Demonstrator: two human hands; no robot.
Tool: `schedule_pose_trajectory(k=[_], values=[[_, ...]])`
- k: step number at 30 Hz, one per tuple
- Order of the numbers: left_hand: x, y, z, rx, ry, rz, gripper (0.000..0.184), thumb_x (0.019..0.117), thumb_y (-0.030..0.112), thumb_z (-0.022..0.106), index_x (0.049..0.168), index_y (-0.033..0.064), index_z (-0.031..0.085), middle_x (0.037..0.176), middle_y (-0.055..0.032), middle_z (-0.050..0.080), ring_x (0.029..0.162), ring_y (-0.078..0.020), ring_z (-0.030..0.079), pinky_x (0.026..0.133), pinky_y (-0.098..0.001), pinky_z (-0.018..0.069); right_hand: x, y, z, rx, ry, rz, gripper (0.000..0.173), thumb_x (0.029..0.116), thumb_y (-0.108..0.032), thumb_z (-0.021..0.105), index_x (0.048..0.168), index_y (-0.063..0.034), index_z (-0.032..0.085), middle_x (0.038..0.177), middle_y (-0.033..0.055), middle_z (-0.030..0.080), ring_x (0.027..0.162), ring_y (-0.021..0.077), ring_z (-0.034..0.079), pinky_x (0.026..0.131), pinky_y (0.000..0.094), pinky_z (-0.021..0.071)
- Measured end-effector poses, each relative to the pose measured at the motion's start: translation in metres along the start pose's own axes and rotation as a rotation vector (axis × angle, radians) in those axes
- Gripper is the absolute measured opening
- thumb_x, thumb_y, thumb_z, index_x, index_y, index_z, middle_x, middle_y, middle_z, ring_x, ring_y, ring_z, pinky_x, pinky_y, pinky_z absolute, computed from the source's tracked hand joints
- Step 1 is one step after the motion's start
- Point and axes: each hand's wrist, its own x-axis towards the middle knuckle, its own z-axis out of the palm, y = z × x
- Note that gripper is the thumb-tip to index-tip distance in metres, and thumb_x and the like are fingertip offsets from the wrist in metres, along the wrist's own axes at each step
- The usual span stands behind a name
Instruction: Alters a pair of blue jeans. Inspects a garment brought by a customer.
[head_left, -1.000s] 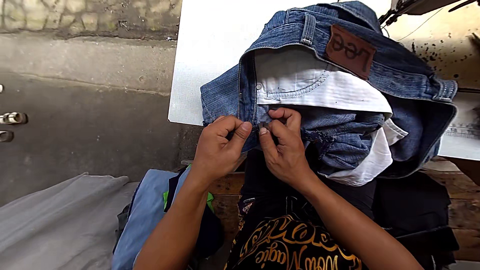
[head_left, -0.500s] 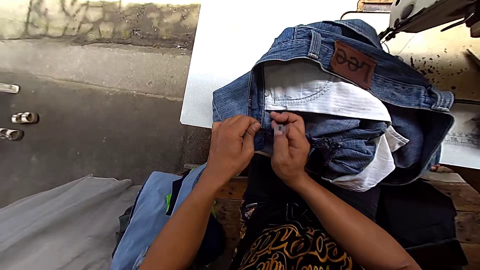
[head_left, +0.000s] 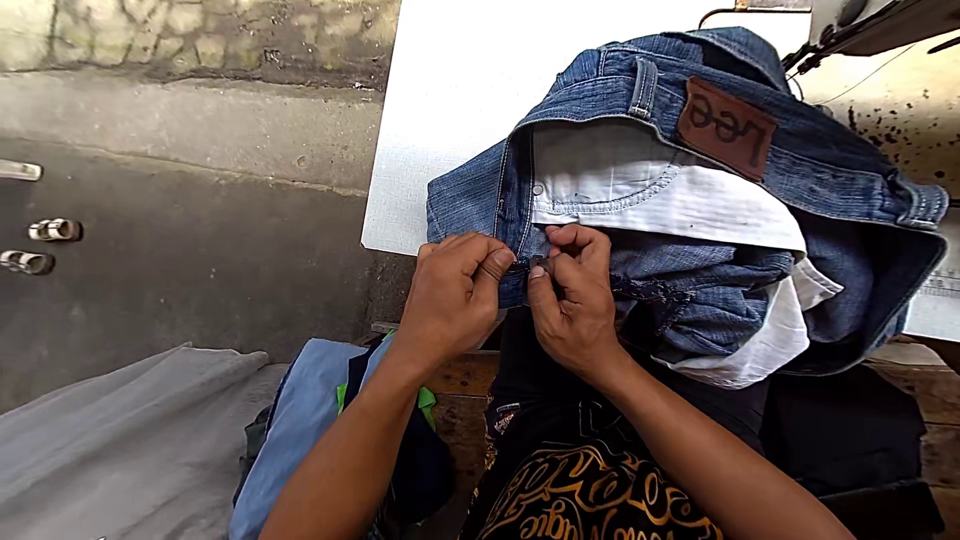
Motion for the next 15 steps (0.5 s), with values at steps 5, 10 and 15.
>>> schedule_pose_trajectory(k=[5,10,15], values=[[-0.001,-0.003,-0.011,-0.126,-0.032,-0.135,0.022,0.1047,0.019,0.054,0.089,0.0139,0.068,0.069,0.0095,0.06,0.058,0.0035,0.054,0.053,-0.0145,0.0444,0.003,-0.001,-0.006,0.0,-0.101,-0.015,0.025,0.0875,-0.005,0.06,0.064,-0.007,0.052,0.115,0.0131,0.048,0.114,0.0132,0.05,0.09,0.0167,0.0473],[-0.003,-0.005,-0.012,-0.168,-0.043,-0.161,0.022,0.105,0.017,0.053,0.09,0.0134,0.068,0.068,0.0088,0.058,0.057,0.0031,0.053,0.051,-0.014,0.0421,0.002,-0.003,-0.003,0.026,-0.072,0.038,0.023,0.0912,-0.007,0.059,0.068,-0.0082,0.055,0.116,0.0105,0.047,0.111,0.0107,0.049,0.086,0.0156,0.0466],[-0.007,-0.004,-0.012,-0.22,-0.043,-0.195,0.022,0.1047,0.018,0.052,0.09,0.0148,0.068,0.067,0.0093,0.057,0.056,0.0022,0.051,0.05,-0.0154,0.0418,0.003,-0.003,-0.003,-0.081,-0.149,-0.001,0.025,0.091,-0.011,0.061,0.067,-0.0103,0.054,0.117,0.0112,0.046,0.109,0.0137,0.048,0.088,0.0198,0.0443]])
